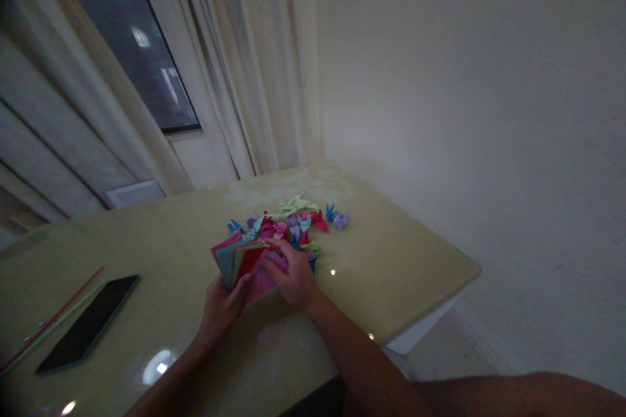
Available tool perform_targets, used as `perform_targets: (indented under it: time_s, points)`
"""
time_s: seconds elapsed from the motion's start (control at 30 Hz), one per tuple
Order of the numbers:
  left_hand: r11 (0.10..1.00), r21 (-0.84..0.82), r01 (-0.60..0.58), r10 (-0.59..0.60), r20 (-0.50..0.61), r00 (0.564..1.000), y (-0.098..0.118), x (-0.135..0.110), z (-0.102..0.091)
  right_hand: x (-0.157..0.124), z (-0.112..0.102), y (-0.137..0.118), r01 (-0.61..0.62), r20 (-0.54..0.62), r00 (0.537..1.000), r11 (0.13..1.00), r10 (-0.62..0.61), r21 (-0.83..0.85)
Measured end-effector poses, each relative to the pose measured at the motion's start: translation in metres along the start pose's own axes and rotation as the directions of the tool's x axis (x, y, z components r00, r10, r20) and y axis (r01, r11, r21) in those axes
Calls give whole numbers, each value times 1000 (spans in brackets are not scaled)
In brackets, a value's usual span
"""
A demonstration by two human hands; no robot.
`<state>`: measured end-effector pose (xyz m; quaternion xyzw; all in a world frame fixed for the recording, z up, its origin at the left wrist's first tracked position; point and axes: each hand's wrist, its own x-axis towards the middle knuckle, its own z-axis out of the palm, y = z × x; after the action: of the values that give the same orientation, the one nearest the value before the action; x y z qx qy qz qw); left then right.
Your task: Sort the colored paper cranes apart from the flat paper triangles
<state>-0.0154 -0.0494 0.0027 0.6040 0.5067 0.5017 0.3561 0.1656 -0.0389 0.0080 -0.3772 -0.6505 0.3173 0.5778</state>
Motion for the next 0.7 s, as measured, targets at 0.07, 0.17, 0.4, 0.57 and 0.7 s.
perform_targets:
  time_s: [0.07,0.17,0.4,0.57,0.7]
  points:
    - [1000,8,26,-27,69,997,-1,0,2,0,1,0,-8,5,1000,1000,8,26]
    - [998,14,55,-56,129,990,-2,-2,4,1,1,-2,-10,13,1000,999,9,39]
    - [997,21,69,-70,46,996,3,-3,1,0,-1,-6,19,14,1000,999,-18,-38]
    - [995,3,102,-99,295,951,-3,-3,8,-1,-1,0,2,5,1000,999,-2,-42]
    - [991,4,132,-126,348,929,-12,-6,12,-2,-1,-1,-12,8,1000,999,12,-48]
